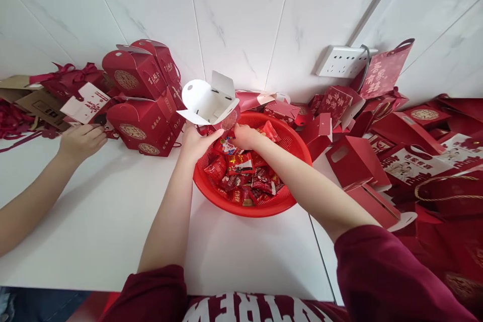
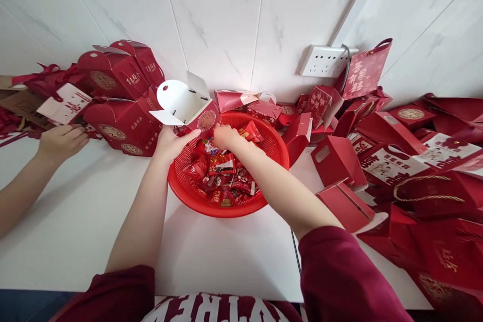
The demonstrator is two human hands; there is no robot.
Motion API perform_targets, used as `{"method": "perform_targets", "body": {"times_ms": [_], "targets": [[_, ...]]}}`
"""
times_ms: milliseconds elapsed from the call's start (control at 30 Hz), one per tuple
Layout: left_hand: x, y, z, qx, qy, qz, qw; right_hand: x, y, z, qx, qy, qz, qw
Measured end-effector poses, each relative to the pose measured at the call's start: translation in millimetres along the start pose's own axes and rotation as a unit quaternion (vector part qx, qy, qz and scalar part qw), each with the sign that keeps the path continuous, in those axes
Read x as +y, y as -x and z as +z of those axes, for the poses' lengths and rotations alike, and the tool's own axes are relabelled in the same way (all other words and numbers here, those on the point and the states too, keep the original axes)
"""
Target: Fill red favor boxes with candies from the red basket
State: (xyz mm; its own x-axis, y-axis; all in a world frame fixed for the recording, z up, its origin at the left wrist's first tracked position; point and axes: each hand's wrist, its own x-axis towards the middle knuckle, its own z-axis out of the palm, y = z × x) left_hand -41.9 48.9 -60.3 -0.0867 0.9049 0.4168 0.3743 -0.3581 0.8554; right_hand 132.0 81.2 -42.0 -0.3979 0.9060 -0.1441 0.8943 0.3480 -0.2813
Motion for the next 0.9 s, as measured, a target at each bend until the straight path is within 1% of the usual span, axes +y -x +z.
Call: {"method": "perform_targets", "body": {"times_ms": [67,133,200,267,367,467,533,600,667,733,833,900], "targets": [[-0.8,-0.3,0.2,-0.003,0.022,-0.003,1.000,4.6,-8.6,12.3,0.025,-0.019,-0.006,0.999],[-2.5,-1.0,0.5,0.000,0.043,-0.008,0.999,10.2,-9.7,14.2,0.051,-0.035,-0.032,0.998],[-4.7,-2.1,1.1,0.010,0.065,-0.015,0.998,18.3,-5.8,6.6,0.084,-0.045,-0.062,0.994],[-6.4,-3.2,1.6,0.013,0.092,-0.029,0.995,29.7,0.4,-5.6,0.121,-0.051,-0.071,0.989],[-6.3,-3.7,1.9,0.012,0.118,-0.041,0.992,50.1,8.7,-20.8,0.177,-0.047,-0.029,0.983],[-3.8,-2.7,1.6,0.014,0.108,-0.024,0.994,65.1,12.9,-25.1,0.211,-0.027,0.054,0.976],[-2.3,-2.0,1.5,0.011,0.092,-0.014,0.996,68.1,13.9,-24.0,0.226,-0.011,0.104,0.968],[-1.5,-1.6,1.6,0.006,0.084,-0.006,0.996,65.0,14.3,-22.8,0.239,0.001,0.121,0.964],[-1.5,-1.4,1.8,-0.004,0.087,-0.005,0.996,57.8,13.9,-21.5,0.236,0.002,0.090,0.968],[-1.9,-1.4,1.8,-0.016,0.095,-0.010,0.995,49.1,12.2,-18.0,0.207,-0.004,0.019,0.978],[-2.8,-1.6,1.4,-0.015,0.092,-0.012,0.996,38.5,5.6,-4.0,0.127,-0.017,-0.094,0.987],[-3.1,-1.8,1.2,-0.012,0.084,-0.010,0.996,34.3,-1.3,10.7,0.069,-0.018,-0.133,0.989]]}}
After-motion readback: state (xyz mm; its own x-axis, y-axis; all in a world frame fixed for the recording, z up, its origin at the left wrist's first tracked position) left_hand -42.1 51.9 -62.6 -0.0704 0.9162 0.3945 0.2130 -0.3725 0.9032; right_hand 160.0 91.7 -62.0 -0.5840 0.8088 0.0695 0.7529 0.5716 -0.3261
